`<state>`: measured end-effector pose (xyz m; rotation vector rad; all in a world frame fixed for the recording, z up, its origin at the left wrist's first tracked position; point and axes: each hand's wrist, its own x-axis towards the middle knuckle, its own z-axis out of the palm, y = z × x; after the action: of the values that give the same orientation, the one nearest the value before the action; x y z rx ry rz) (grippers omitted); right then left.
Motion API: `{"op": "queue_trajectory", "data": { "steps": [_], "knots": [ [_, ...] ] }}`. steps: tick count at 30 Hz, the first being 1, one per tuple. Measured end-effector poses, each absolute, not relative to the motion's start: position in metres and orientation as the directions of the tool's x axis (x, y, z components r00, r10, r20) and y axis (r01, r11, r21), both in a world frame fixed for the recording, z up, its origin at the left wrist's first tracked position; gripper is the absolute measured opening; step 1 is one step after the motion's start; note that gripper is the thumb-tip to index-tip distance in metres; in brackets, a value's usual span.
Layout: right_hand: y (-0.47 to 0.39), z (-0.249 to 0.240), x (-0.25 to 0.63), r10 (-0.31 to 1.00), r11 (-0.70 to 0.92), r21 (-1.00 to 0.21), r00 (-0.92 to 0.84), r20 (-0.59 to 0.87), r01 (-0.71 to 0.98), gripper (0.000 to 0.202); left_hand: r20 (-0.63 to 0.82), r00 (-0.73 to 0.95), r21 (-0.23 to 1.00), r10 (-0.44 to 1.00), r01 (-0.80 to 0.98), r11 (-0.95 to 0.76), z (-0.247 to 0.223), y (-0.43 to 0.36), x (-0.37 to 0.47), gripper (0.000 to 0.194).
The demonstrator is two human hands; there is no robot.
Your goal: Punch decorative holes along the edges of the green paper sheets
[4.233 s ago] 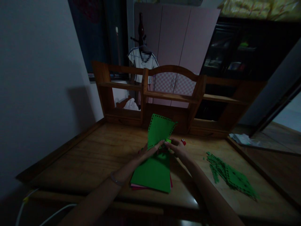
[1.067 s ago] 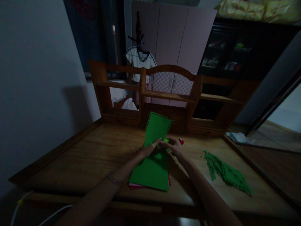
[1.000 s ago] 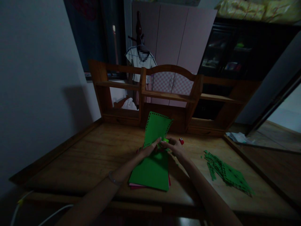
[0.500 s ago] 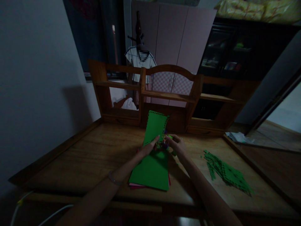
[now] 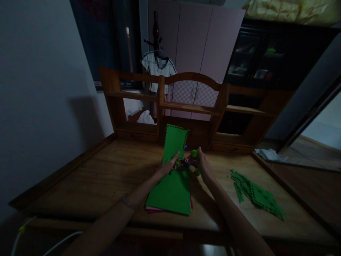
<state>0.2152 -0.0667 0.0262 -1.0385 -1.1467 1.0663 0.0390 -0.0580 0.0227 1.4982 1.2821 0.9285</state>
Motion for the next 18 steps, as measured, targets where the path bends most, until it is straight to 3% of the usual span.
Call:
{"op": "queue_trajectory", "data": {
  "steps": [7,18],
  "knots": [
    [-0.061,0.019,0.216,0.985,0.142,-0.985,0.110,0.132,-0.094,0.064,0.003,0.133,0.957,0.991,0.286,-0.041,0.021,-0.057,0.038,0.067],
    [-0.053,0.018,0.217,0.998,0.052,-0.974,0.048,0.042,-0.221,0.067,-0.027,0.139,0.955,0.990,0.297,-0.016,0.021,-0.056,0.039,0.069]
  ]
}}
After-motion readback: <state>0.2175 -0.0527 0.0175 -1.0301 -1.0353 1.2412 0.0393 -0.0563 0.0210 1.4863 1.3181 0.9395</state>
